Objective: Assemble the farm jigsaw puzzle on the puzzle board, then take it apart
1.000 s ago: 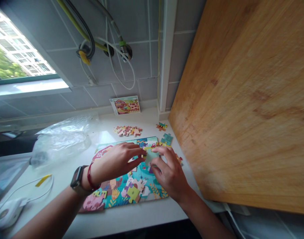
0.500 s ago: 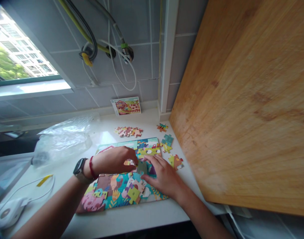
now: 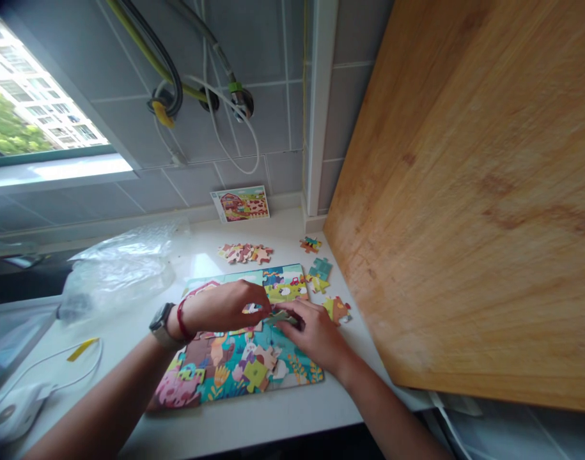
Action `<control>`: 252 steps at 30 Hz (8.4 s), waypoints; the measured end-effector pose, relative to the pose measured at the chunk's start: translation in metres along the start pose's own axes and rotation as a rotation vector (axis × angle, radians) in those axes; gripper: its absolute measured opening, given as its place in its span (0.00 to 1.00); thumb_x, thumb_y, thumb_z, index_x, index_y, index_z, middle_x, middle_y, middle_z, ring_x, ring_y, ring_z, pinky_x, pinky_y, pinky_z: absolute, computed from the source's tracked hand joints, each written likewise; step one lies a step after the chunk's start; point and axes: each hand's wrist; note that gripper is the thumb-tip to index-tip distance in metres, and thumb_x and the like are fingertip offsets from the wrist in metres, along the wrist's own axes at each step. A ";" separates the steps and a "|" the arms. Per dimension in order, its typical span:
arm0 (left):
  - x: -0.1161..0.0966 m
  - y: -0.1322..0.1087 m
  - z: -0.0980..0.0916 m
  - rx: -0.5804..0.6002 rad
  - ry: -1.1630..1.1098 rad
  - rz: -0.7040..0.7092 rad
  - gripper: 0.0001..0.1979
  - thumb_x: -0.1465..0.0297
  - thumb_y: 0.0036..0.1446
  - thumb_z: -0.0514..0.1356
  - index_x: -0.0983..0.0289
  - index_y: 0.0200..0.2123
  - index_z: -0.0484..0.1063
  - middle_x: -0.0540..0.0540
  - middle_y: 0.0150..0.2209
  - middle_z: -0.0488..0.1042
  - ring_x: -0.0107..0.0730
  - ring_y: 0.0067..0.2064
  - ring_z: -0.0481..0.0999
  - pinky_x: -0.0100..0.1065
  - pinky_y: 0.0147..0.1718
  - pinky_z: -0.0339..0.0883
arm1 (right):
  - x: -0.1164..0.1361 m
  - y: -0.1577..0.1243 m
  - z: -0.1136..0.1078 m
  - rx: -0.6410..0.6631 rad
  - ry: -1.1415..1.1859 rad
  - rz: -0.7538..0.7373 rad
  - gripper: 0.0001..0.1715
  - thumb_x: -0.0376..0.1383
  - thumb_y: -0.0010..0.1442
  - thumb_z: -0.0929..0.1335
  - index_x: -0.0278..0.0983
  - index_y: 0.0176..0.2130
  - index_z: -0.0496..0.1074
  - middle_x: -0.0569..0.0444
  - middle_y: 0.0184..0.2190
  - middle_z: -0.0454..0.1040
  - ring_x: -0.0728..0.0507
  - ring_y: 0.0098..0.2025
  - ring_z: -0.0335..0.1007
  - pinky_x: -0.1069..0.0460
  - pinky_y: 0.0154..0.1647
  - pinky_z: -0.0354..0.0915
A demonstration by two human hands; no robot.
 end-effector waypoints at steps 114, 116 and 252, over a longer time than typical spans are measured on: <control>0.082 0.009 0.010 -0.249 0.207 -0.211 0.21 0.68 0.57 0.69 0.61 0.55 0.80 0.61 0.51 0.81 0.47 0.54 0.81 0.38 0.54 0.73 | -0.026 0.106 -0.002 -0.057 -0.260 -0.078 0.16 0.40 0.58 0.74 0.46 0.46 0.87 0.46 0.54 0.81 0.32 0.58 0.74 0.36 0.66 0.65; 0.082 0.009 0.010 -0.254 0.212 -0.207 0.21 0.68 0.57 0.69 0.61 0.54 0.81 0.61 0.52 0.80 0.47 0.54 0.81 0.38 0.53 0.74 | -0.024 0.108 -0.009 -0.137 -0.188 -0.083 0.14 0.39 0.57 0.73 0.45 0.43 0.87 0.48 0.50 0.83 0.34 0.56 0.76 0.37 0.65 0.66; 0.032 0.016 0.017 -0.332 0.134 -0.029 0.16 0.70 0.63 0.70 0.58 0.55 0.79 0.54 0.45 0.86 0.41 0.45 0.84 0.34 0.38 0.72 | -0.012 0.050 -0.015 -0.306 0.273 0.200 0.27 0.56 0.52 0.81 0.38 0.38 0.80 0.48 0.35 0.85 0.38 0.39 0.84 0.45 0.44 0.79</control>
Point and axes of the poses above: each hand's wrist, its own y-axis towards the middle knuckle, its own z-axis out of the palm, x = y × z
